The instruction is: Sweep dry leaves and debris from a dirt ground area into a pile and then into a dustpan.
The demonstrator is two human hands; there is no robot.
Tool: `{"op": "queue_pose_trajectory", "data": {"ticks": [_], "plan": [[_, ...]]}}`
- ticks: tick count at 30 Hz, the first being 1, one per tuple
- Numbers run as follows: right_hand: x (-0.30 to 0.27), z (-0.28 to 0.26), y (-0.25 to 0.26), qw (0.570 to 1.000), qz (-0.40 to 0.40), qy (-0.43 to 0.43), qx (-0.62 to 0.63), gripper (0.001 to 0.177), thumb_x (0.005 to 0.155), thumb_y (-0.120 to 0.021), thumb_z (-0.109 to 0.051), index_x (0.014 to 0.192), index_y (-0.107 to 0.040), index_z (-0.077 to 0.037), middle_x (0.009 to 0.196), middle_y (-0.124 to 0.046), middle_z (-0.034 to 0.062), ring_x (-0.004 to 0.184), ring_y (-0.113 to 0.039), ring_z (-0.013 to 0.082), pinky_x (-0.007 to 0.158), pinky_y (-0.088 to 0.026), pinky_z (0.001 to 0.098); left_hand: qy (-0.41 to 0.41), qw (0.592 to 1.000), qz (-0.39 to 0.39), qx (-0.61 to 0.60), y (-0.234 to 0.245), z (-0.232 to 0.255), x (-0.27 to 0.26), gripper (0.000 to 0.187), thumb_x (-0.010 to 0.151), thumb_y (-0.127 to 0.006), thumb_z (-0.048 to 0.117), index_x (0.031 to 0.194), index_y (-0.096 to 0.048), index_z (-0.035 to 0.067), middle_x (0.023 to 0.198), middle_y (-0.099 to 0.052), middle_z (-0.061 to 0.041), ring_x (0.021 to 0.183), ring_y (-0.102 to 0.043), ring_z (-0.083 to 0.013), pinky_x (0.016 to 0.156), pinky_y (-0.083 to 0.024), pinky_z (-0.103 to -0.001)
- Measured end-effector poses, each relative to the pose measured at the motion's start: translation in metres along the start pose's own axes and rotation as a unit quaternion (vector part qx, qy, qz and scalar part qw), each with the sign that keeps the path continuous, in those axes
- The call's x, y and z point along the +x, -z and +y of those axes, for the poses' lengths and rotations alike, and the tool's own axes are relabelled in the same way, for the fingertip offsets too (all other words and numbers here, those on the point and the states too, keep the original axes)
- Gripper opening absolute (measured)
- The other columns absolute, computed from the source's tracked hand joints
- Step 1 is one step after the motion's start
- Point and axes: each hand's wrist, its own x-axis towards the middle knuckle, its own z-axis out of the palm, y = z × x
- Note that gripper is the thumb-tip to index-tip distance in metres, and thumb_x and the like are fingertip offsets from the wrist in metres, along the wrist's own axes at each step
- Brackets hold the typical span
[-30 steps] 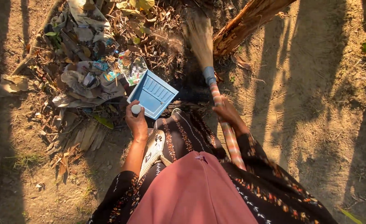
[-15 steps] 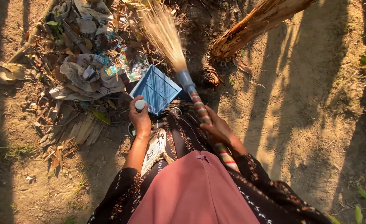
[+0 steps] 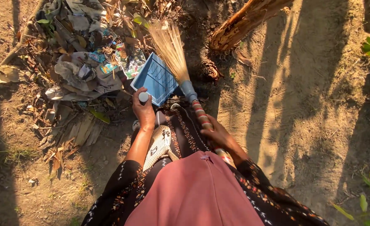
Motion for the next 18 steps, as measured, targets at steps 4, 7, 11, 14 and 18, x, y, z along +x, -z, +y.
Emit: {"op": "queue_pose_trajectory", "data": {"ticks": [4,7,11,14,18], "plan": [[-0.049,-0.069,0.004,0.987,0.067,-0.137,-0.05,0.089,0.081,-0.078,-0.028,0.158,-0.035,-0.022,0.09,-0.066,0.0055,0.066,-0.063,0.0161,0.056,-0.053,0.0304,-0.009,1.0,-0.011,-0.006,0.007,-0.006,0.004,0.027,0.093,-0.07,-0.006,0.117,-0.064,0.007,0.134,-0.063,-0.008,0.121,-0.062,-0.018,0.1,-0.051,-0.031],[-0.025,-0.036,-0.002,0.972,0.101,-0.21,-0.042,0.094,0.078,-0.075,-0.025,0.159,-0.027,-0.025,0.086,-0.062,0.0098,0.061,-0.062,0.0221,0.051,-0.053,0.0366,0.021,1.0,-0.019,-0.005,0.016,-0.011,0.005,0.027,0.093,-0.07,-0.006,0.116,-0.065,0.008,0.131,-0.064,-0.008,0.113,-0.063,-0.0163,0.095,-0.052,-0.03],[0.017,0.019,-0.043,0.986,0.072,-0.145,0.025,0.082,0.082,-0.075,-0.025,0.153,-0.037,-0.014,0.093,-0.062,0.0095,0.067,-0.062,0.0211,0.055,-0.054,0.0359,0.026,0.999,-0.042,0.018,0.034,-0.008,-0.003,0.028,0.093,-0.069,-0.006,0.117,-0.066,0.008,0.128,-0.065,-0.006,0.109,-0.064,-0.016,0.092,-0.052,-0.031],[-0.019,-0.023,-0.077,0.993,0.04,-0.109,-0.012,0.078,0.083,-0.073,-0.03,0.152,-0.04,-0.013,0.107,-0.064,0.011,0.082,-0.064,0.0234,0.069,-0.055,0.0374,0.04,0.997,-0.053,0.026,0.054,-0.015,-0.008,0.027,0.095,-0.068,-0.004,0.118,-0.065,0.009,0.126,-0.064,-0.005,0.108,-0.064,-0.0158,0.091,-0.053,-0.031],[-0.083,-0.064,-0.098,0.993,0.057,-0.05,-0.087,0.085,0.081,-0.074,-0.035,0.155,-0.037,-0.016,0.13,-0.061,0.0118,0.113,-0.062,0.0219,0.094,-0.049,0.0379,0.064,0.997,-0.042,0.018,0.08,-0.02,-0.007,0.027,0.095,-0.069,-0.004,0.118,-0.065,0.01,0.121,-0.065,-0.004,0.104,-0.065,-0.0158,0.09,-0.054,-0.031]]}}
